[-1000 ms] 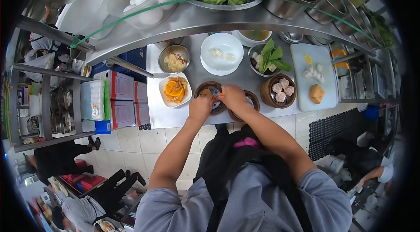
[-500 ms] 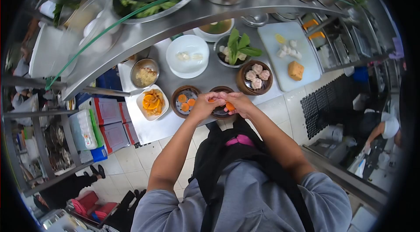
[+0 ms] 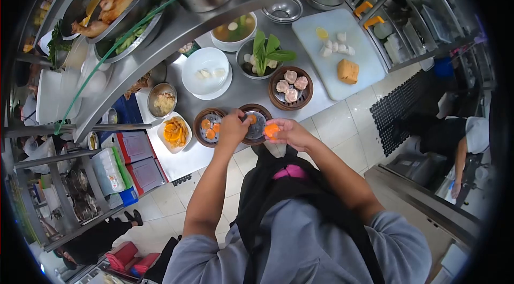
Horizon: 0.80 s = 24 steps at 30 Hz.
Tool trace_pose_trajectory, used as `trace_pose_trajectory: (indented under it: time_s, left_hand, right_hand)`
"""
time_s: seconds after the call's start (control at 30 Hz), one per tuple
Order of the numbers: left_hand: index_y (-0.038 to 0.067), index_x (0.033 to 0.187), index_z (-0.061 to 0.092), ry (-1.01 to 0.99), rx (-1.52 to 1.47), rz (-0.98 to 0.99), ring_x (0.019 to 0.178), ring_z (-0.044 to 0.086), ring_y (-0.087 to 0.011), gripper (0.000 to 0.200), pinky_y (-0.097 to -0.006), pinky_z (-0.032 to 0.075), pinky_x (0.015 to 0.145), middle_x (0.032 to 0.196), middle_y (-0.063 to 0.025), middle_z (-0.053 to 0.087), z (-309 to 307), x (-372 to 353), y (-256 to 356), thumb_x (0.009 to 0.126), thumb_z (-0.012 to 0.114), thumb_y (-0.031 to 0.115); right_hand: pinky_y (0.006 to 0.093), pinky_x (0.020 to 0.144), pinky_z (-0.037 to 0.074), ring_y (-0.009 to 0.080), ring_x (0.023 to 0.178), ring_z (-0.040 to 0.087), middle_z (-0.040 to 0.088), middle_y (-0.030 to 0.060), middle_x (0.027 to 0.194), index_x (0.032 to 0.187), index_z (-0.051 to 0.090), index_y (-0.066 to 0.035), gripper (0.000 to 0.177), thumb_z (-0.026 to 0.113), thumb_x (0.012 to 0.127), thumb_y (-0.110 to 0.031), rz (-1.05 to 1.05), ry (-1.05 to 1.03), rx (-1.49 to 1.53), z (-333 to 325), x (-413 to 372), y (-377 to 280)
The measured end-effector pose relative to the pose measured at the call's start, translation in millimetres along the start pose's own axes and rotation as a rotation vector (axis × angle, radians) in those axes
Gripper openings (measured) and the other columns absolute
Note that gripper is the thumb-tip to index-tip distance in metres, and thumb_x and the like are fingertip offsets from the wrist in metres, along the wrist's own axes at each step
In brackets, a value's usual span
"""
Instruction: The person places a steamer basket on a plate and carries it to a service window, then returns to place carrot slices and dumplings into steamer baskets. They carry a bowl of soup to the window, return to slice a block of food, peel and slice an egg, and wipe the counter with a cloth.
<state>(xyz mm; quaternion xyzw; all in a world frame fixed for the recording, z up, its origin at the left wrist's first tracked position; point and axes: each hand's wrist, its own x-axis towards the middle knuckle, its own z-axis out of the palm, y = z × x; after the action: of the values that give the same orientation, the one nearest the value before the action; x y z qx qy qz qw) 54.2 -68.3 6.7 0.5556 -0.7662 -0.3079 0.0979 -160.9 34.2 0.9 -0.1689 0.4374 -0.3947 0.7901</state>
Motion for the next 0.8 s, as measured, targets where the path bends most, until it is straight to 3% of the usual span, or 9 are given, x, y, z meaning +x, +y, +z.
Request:
trace_pose_trajectory:
  time_s: [0.07,0.13,0.27,0.3,0.47,0.57,0.63,0.73,0.8]
  left_hand:
    - [0.001,0.113,0.067,0.04,-0.14,-0.019,0.093,0.07,-0.0256,0.028,-0.0379,0.057,0.085,0.096,-0.016,0.072,-8.9,-8.7,-4.1,0.087,0.068,0.01]
    - [-0.002,0.117,0.063,-0.209,-0.984,-0.302,0.096,0.068,-0.0185,0.029,-0.0326,0.059,0.083,0.096,-0.0125,0.071,-11.0,-19.0,-16.6,0.089,0.065,0.0]
    - [-0.003,0.122,0.06,-0.188,-0.556,-0.26,0.084,0.069,-0.015,0.031,-0.0275,0.061,0.077,0.095,-0.01,0.069,-3.5,-26.2,-19.1,0.09,0.063,-0.003]
    - [-0.002,0.108,0.069,-0.067,-0.48,-0.215,0.072,0.071,-0.0228,0.021,-0.035,0.058,0.071,0.085,-0.0133,0.073,4.8,-29.6,-17.9,0.088,0.064,0.0]
    - [0.0,0.09,0.074,0.008,-0.002,-0.073,0.084,0.071,-0.0399,0.013,-0.0472,0.057,0.078,0.095,-0.0195,0.073,18.1,-30.5,-8.8,0.082,0.069,0.008]
    - [0.0,0.09,0.072,-0.036,0.239,-0.011,0.087,0.072,-0.0395,0.012,-0.047,0.058,0.078,0.092,-0.0216,0.072,27.0,-26.0,-3.6,0.082,0.068,0.006]
    - [-0.001,0.091,0.07,-0.044,0.357,-0.097,0.087,0.071,-0.041,0.013,-0.0483,0.058,0.076,0.09,-0.0251,0.071,25.4,-23.7,7.8,0.08,0.068,0.006]
    - [-0.003,0.094,0.068,0.001,0.322,-0.072,0.087,0.071,-0.0429,0.017,-0.0495,0.058,0.073,0.087,-0.0282,0.069,24.7,-24.5,8.0,0.078,0.069,0.004]
    - [0.0,0.091,0.068,0.014,0.276,-0.079,0.087,0.071,-0.0416,0.014,-0.0495,0.057,0.075,0.086,-0.025,0.07,24.9,-24.2,5.0,0.079,0.072,0.006]
  right_hand:
    - [0.0341,0.09,0.06,0.0203,0.104,0.069,0.068,0.013,0.117,0.137,0.05,-0.002,0.045,0.06,0.093,0.002,0.012,-0.001,-0.023,-1.0,-4.2,-2.2]
    - [0.033,0.088,0.06,0.0193,0.104,0.07,0.068,0.0099,0.121,0.138,0.051,-0.004,0.044,0.063,0.096,-0.003,-0.02,-0.015,-0.085,-1.7,-4.3,-2.1]
    - [0.0308,0.078,0.061,0.0176,0.091,0.072,0.07,0.011,0.115,0.134,0.055,-0.004,0.041,0.064,0.094,-0.01,0.011,0.035,-0.204,-8.7,9.9,4.3]
    - [0.0301,0.073,0.06,0.0168,0.086,0.072,0.071,0.0103,0.111,0.131,0.058,-0.004,0.038,0.064,0.095,-0.012,0.021,0.037,-0.269,-10.5,13.2,4.1]
    - [0.0289,0.063,0.057,0.0135,0.078,0.07,0.074,0.0092,0.096,0.11,0.07,-0.002,0.025,0.067,0.093,-0.019,0.013,0.1,-0.522,-3.6,18.3,-9.2]
    - [0.0322,0.065,0.056,0.0171,0.078,0.07,0.073,0.0094,0.087,0.101,0.071,-0.002,0.021,0.067,0.092,-0.021,-0.029,0.096,-0.889,0.8,28.9,-12.6]
    - [0.0405,0.075,0.056,0.0297,0.083,0.071,0.073,0.0138,0.087,0.094,0.073,-0.003,0.017,0.071,0.087,-0.018,-0.387,0.208,-1.347,1.6,43.0,-3.9]
    - [0.044,0.073,0.058,0.0395,0.086,0.071,0.073,0.0221,0.09,0.094,0.074,-0.004,0.016,0.07,0.085,-0.017,-0.503,0.183,-1.425,9.0,54.7,-4.6]
    - [0.0456,0.078,0.056,0.0385,0.089,0.07,0.073,0.0192,0.091,0.095,0.074,-0.004,0.017,0.073,0.084,-0.018,-0.421,0.179,-1.449,13.0,63.0,-4.2]
